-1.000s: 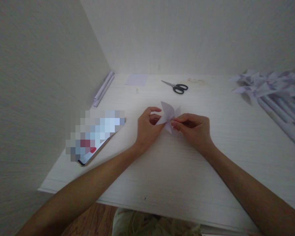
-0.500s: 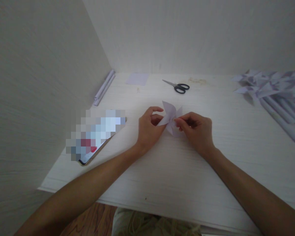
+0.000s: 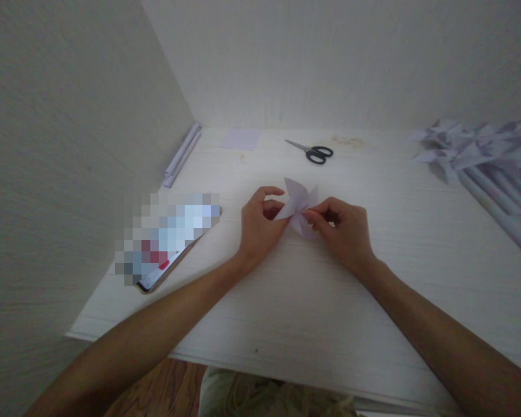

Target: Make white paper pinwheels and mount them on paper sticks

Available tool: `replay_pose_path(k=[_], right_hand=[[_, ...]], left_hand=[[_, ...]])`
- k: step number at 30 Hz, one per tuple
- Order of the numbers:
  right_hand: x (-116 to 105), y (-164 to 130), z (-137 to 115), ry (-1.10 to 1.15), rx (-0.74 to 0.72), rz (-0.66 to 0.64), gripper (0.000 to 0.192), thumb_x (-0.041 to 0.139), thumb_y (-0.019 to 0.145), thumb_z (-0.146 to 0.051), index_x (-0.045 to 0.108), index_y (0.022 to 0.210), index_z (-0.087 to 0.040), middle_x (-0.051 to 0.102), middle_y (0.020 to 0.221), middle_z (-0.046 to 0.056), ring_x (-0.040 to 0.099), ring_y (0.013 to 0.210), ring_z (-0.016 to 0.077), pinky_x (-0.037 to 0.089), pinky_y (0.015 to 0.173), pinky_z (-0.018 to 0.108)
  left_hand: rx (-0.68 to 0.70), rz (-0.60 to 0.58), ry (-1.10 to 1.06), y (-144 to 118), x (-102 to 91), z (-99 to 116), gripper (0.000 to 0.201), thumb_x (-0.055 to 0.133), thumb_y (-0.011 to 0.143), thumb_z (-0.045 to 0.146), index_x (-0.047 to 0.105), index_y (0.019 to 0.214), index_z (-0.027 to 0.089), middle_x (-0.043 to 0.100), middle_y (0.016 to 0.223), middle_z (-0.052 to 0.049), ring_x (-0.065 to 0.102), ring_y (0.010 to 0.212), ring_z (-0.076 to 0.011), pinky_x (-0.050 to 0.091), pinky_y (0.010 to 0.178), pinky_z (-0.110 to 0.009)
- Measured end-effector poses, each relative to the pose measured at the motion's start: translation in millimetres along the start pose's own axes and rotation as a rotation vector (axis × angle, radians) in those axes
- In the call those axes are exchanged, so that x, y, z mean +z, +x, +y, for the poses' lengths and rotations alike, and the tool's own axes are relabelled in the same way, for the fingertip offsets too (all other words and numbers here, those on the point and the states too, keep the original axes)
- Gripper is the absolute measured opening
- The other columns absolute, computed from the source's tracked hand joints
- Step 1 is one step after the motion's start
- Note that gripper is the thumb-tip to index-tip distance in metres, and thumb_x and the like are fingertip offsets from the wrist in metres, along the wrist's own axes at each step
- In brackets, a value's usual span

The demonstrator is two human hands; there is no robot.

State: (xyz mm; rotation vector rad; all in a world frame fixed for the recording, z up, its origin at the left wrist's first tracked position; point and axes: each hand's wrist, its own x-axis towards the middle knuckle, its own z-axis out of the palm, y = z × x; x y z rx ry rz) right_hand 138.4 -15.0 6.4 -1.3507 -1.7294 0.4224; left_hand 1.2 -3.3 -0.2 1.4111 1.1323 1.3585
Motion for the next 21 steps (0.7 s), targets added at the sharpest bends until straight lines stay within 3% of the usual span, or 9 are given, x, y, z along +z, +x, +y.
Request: replay_pose_path(k=[4, 11, 17, 21], right_hand=[[1.3, -0.8, 2.5, 0.053, -0.016, -0.017, 0.012, 0.059, 0.068, -0.024, 0.057, 0.060, -0.015, 0.061, 0.057, 0.001, 0.054, 0.049, 0.0107, 0.039, 0.046, 0.022], [-0.2, 0.8, 1.2, 0.035, 0.045, -0.018, 0.025, 0.058, 0.069, -0.031, 0.051, 0.050, -0.015, 0.052, 0.041, -0.003, 0.045, 0.036, 0.0076, 0.035, 0.041, 0.021], [1.0, 0.2, 5.7, 0.080, -0.041, -0.042, 0.012, 0.061, 0.066, -0.023, 0.056, 0.058, -0.015, 0.061, 0.059, 0.001, 0.052, 0.050, 0.0104, 0.039, 0.048, 0.022], [2.3, -0.4, 7.1, 0.138, 0.056, -0.054, 0.015, 0.061, 0.066, -0.027, 0.056, 0.058, -0.015, 0.060, 0.054, 0.000, 0.052, 0.046, 0.0106, 0.039, 0.045, 0.022]], left_hand=[[0.014, 0.008, -0.006, 1.1, 0.0, -1.0, 0.028, 0.060, 0.062, 0.023, 0.047, 0.086, 0.018, 0.061, 0.064, 0.000, 0.060, 0.058, -0.0118, 0.046, 0.053, -0.020], [0.001, -0.026, -0.012, 0.0, 0.6, -0.4, 0.031, 0.062, 0.060, 0.022, 0.046, 0.086, 0.018, 0.061, 0.062, 0.001, 0.060, 0.057, -0.0117, 0.046, 0.052, -0.020], [0.006, 0.002, 0.003, 0.4, 0.0, 0.4, 0.027, 0.060, 0.062, 0.024, 0.047, 0.085, 0.018, 0.061, 0.063, 0.001, 0.061, 0.060, -0.0123, 0.047, 0.054, -0.021], [-0.006, -0.005, 0.001, 0.0, -0.1, 0.6, 0.028, 0.061, 0.061, 0.023, 0.047, 0.085, 0.018, 0.061, 0.063, 0.001, 0.061, 0.059, -0.0124, 0.046, 0.054, -0.021]])
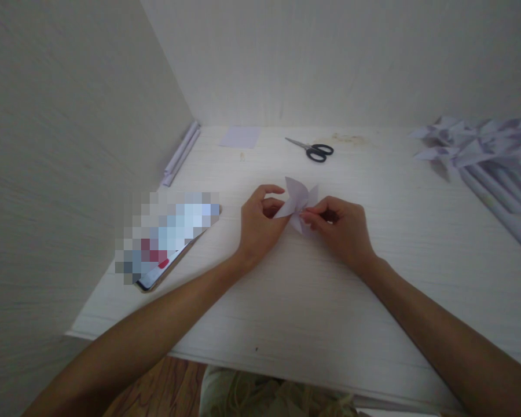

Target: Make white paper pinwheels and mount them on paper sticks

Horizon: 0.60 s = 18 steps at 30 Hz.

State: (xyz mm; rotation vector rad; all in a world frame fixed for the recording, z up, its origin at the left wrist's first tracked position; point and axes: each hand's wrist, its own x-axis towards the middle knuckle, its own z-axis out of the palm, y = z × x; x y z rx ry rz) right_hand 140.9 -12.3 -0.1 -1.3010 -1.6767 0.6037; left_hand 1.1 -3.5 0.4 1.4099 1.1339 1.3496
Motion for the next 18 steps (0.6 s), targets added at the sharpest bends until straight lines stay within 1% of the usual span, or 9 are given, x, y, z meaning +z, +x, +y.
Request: replay_pose_path(k=[3, 7, 10, 14, 16, 18], right_hand=[[0.2, 0.4, -1.0, 0.032, 0.065, 0.006, 0.021, 0.060, 0.066, -0.033, 0.054, 0.055, -0.016, 0.057, 0.047, -0.001, 0.050, 0.040, 0.0098, 0.038, 0.041, 0.022], [-0.5, 1.5, -2.8, 0.013, 0.062, 0.022, 0.026, 0.059, 0.067, -0.033, 0.051, 0.050, -0.016, 0.053, 0.042, -0.003, 0.047, 0.037, 0.0084, 0.037, 0.041, 0.021], [-0.8, 1.4, -2.7, -0.003, 0.015, 0.029, 0.021, 0.060, 0.067, -0.031, 0.053, 0.053, -0.016, 0.054, 0.046, -0.002, 0.047, 0.040, 0.0085, 0.037, 0.042, 0.021], [-0.4, 0.3, -1.3, -0.002, -0.101, 0.024, 0.014, 0.061, 0.066, -0.024, 0.056, 0.056, -0.016, 0.058, 0.057, 0.000, 0.050, 0.050, 0.0101, 0.038, 0.047, 0.022], [-0.3, 0.0, -1.1, 0.006, -0.108, 0.010, 0.012, 0.061, 0.066, -0.022, 0.056, 0.056, -0.016, 0.059, 0.059, 0.000, 0.051, 0.053, 0.0108, 0.039, 0.048, 0.023], [-0.4, 0.1, -1.4, 0.025, -0.069, 0.003, 0.011, 0.061, 0.065, -0.022, 0.056, 0.058, -0.016, 0.059, 0.058, 0.000, 0.051, 0.052, 0.0107, 0.039, 0.048, 0.023]], left_hand=[[-0.010, -0.006, 0.010, -0.6, 0.3, 0.7, 0.029, 0.062, 0.060, 0.023, 0.047, 0.085, 0.018, 0.061, 0.062, 0.001, 0.061, 0.058, -0.0122, 0.046, 0.054, -0.020], [-0.013, -0.022, 0.025, -1.2, 0.7, 1.5, 0.031, 0.063, 0.059, 0.022, 0.047, 0.086, 0.018, 0.062, 0.063, 0.001, 0.060, 0.058, -0.0116, 0.046, 0.053, -0.020], [-0.012, -0.027, 0.017, -1.0, 0.8, 0.9, 0.033, 0.063, 0.058, 0.022, 0.047, 0.086, 0.018, 0.062, 0.064, 0.001, 0.060, 0.058, -0.0118, 0.046, 0.053, -0.020], [0.000, -0.009, 0.010, 0.0, 0.7, -0.5, 0.029, 0.062, 0.060, 0.022, 0.047, 0.085, 0.018, 0.062, 0.063, 0.001, 0.060, 0.058, -0.0118, 0.046, 0.053, -0.020], [-0.002, -0.004, 0.011, 0.1, 0.7, -0.4, 0.028, 0.061, 0.061, 0.022, 0.047, 0.085, 0.018, 0.061, 0.062, 0.001, 0.061, 0.058, -0.0121, 0.046, 0.053, -0.020], [-0.009, -0.005, 0.007, 0.0, 0.9, 0.2, 0.028, 0.061, 0.061, 0.022, 0.047, 0.085, 0.018, 0.061, 0.062, 0.001, 0.061, 0.059, -0.0125, 0.047, 0.054, -0.021]])
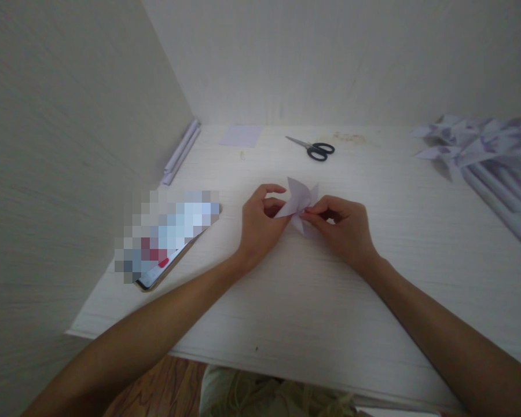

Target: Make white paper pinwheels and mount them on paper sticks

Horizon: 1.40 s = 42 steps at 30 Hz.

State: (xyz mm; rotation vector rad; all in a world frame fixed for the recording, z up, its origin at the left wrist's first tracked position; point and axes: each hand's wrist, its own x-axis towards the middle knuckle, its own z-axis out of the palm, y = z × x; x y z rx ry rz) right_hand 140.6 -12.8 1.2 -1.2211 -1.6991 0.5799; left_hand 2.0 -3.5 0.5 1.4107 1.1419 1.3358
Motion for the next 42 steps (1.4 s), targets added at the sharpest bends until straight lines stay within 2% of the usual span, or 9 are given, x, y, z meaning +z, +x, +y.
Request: replay_pose_path(k=[6, 9, 14, 19, 24, 28, 35, 42], right_hand=[[0.5, 1.0, 0.7, 0.129, 0.085, 0.025, 0.012, 0.064, 0.061, -0.022, 0.054, 0.057, -0.017, 0.055, 0.051, -0.003, 0.048, 0.044, 0.0088, 0.039, 0.042, 0.021], [0.9, 0.8, 1.3, 0.228, 0.096, 0.018, 0.013, 0.066, 0.059, -0.023, 0.055, 0.056, -0.017, 0.058, 0.054, -0.001, 0.053, 0.049, 0.0107, 0.044, 0.046, 0.023], [-0.3, 1.1, -3.4, 0.343, 0.133, -0.034, 0.007, 0.062, 0.064, -0.022, 0.060, 0.067, -0.016, 0.064, 0.062, 0.001, 0.059, 0.055, 0.0128, 0.050, 0.055, 0.027], [-0.5, 2.8, -5.0, 0.236, 0.188, 0.005, 0.009, 0.061, 0.065, -0.023, 0.059, 0.062, -0.015, 0.061, 0.051, 0.000, 0.056, 0.045, 0.0105, 0.047, 0.045, 0.022], [-0.5, 3.6, -3.8, 0.127, 0.175, 0.045, 0.017, 0.059, 0.067, -0.027, 0.055, 0.056, -0.015, 0.058, 0.047, -0.002, 0.051, 0.039, 0.0080, 0.042, 0.039, 0.019], [-1.1, 3.5, -1.8, 0.101, 0.168, 0.071, 0.019, 0.059, 0.067, -0.028, 0.055, 0.054, -0.015, 0.057, 0.046, -0.001, 0.051, 0.038, 0.0085, 0.041, 0.039, 0.020], [0.4, 0.3, 1.9, 0.132, 0.141, 0.024, 0.007, 0.063, 0.063, -0.022, 0.060, 0.062, -0.015, 0.064, 0.058, 0.002, 0.059, 0.052, 0.0135, 0.047, 0.051, 0.025], [-1.0, 1.5, -4.4, 0.020, 0.164, 0.049, 0.021, 0.059, 0.068, -0.030, 0.056, 0.054, -0.015, 0.057, 0.045, -0.001, 0.049, 0.037, 0.0085, 0.040, 0.040, 0.020]], left_hand=[[-0.011, 0.002, -0.027, -0.2, 0.4, 0.6, 0.029, 0.061, 0.060, 0.021, 0.047, 0.085, 0.018, 0.061, 0.063, 0.001, 0.061, 0.059, -0.0127, 0.047, 0.053, -0.020], [-0.012, 0.015, -0.019, 0.9, -0.4, -0.1, 0.029, 0.061, 0.060, 0.022, 0.047, 0.085, 0.018, 0.061, 0.063, 0.001, 0.061, 0.058, -0.0126, 0.047, 0.052, -0.020], [-0.005, 0.041, -0.011, 3.1, -3.1, -1.9, 0.030, 0.062, 0.060, 0.023, 0.047, 0.086, 0.018, 0.062, 0.064, 0.000, 0.061, 0.059, -0.0127, 0.047, 0.053, -0.021], [-0.009, 0.029, -0.006, 2.5, -2.8, -2.4, 0.032, 0.063, 0.058, 0.023, 0.047, 0.085, 0.018, 0.062, 0.063, 0.001, 0.061, 0.058, -0.0124, 0.046, 0.052, -0.020], [-0.025, 0.001, 0.000, 0.3, -0.4, -0.8, 0.033, 0.063, 0.058, 0.023, 0.046, 0.086, 0.018, 0.061, 0.061, 0.002, 0.060, 0.056, -0.0118, 0.045, 0.052, -0.020], [-0.028, -0.008, -0.016, -0.3, 0.0, 0.0, 0.032, 0.063, 0.058, 0.023, 0.047, 0.085, 0.019, 0.061, 0.061, 0.002, 0.060, 0.057, -0.0120, 0.045, 0.053, -0.020], [-0.016, 0.023, -0.019, 2.8, -2.0, -2.2, 0.030, 0.062, 0.059, 0.023, 0.047, 0.085, 0.018, 0.061, 0.061, 0.002, 0.060, 0.057, -0.0118, 0.045, 0.052, -0.020], [-0.018, -0.006, -0.011, 1.0, -0.7, -1.0, 0.033, 0.063, 0.058, 0.022, 0.046, 0.086, 0.018, 0.061, 0.061, 0.002, 0.060, 0.058, -0.0124, 0.046, 0.053, -0.020]])
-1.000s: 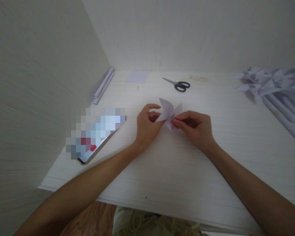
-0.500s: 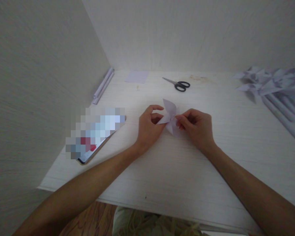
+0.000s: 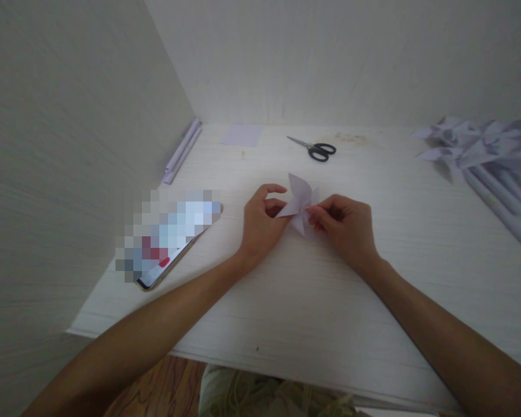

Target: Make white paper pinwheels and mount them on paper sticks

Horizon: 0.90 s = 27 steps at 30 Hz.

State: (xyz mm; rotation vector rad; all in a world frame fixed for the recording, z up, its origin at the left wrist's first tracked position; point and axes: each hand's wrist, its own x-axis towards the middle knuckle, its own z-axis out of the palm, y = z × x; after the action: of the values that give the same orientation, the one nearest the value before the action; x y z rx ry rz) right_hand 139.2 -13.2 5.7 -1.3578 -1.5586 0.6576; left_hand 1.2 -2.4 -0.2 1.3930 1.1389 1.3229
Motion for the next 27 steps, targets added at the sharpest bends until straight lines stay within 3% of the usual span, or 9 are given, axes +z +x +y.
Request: replay_pose_path(k=[9, 17, 27], right_hand=[[0.9, -0.4, 6.0, -0.025, -0.085, 0.003, 0.012, 0.064, 0.062, -0.026, 0.059, 0.058, -0.015, 0.061, 0.054, 0.000, 0.053, 0.046, 0.0105, 0.041, 0.045, 0.022], [0.8, 1.4, 3.8, 0.064, 0.018, -0.039, 0.020, 0.061, 0.066, -0.029, 0.054, 0.053, -0.016, 0.057, 0.046, -0.001, 0.049, 0.039, 0.0088, 0.037, 0.038, 0.020], [0.6, 2.8, 2.2, 0.059, 0.003, -0.050, 0.019, 0.060, 0.066, -0.028, 0.053, 0.053, -0.016, 0.055, 0.046, -0.002, 0.047, 0.039, 0.0080, 0.035, 0.038, 0.020]], left_hand=[[-0.004, 0.007, -0.035, 1.1, -0.6, -0.2, 0.033, 0.064, 0.057, 0.021, 0.046, 0.085, 0.018, 0.061, 0.061, 0.002, 0.060, 0.057, -0.0120, 0.045, 0.053, -0.020], [-0.015, -0.005, -0.017, 0.2, 0.1, 0.1, 0.035, 0.064, 0.057, 0.022, 0.046, 0.087, 0.018, 0.060, 0.060, 0.002, 0.060, 0.057, -0.0116, 0.045, 0.052, -0.020], [-0.037, -0.011, 0.015, -0.5, -0.3, 1.7, 0.035, 0.064, 0.057, 0.023, 0.046, 0.086, 0.018, 0.061, 0.061, 0.002, 0.060, 0.057, -0.0121, 0.045, 0.052, -0.020]])
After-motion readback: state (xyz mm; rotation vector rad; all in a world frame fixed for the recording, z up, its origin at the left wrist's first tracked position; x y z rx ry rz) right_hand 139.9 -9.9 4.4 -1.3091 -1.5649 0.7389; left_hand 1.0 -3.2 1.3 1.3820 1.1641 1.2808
